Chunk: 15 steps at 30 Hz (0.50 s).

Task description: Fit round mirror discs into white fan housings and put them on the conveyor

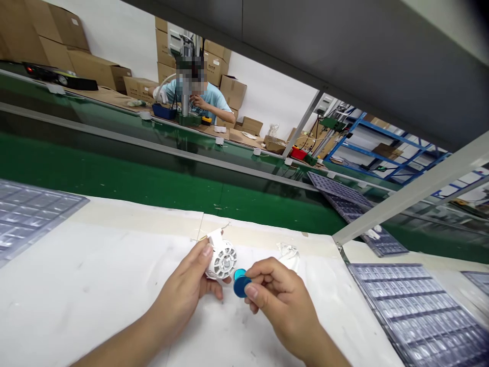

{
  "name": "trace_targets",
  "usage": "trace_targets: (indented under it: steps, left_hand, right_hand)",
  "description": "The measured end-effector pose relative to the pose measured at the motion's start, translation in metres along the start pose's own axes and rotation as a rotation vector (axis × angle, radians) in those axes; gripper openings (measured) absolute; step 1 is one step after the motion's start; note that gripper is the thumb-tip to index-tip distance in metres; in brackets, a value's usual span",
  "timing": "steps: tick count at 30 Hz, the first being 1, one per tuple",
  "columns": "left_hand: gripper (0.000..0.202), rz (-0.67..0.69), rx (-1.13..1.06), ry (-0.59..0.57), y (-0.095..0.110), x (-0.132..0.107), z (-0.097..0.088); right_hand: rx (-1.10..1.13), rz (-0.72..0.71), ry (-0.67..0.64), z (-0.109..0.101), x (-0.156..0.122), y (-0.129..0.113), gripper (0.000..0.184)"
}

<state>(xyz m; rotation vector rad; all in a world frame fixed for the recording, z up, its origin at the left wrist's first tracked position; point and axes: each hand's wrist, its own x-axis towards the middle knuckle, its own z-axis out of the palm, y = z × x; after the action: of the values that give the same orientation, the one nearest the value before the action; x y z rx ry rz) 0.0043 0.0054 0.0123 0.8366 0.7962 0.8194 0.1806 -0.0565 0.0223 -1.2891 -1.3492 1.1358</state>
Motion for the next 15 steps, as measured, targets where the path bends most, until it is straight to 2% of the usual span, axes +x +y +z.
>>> trace_targets:
  steps: [4,6,11,15]
  left_hand:
    - [0.057,-0.013,0.043,-0.037,-0.002,-0.002,0.001]
    - [0.058,-0.043,0.070,-0.028,-0.004,-0.003,0.002]
    - [0.058,-0.057,0.130,-0.007,-0.005,-0.006,0.005]
    - [0.057,-0.040,0.168,-0.046,-0.004,-0.007,0.004]
  right_hand:
    - [-0.169,-0.267,0.093,0.013,-0.001,0.004,0.011]
    - [-0.271,-0.327,0.141,0.016,0.001,0.007,0.014]
    - [-0.360,-0.348,0.185,0.015,0.004,0.010,0.015]
    - [-0.372,-0.335,0.196,0.017,0.003,0.007,0.015]
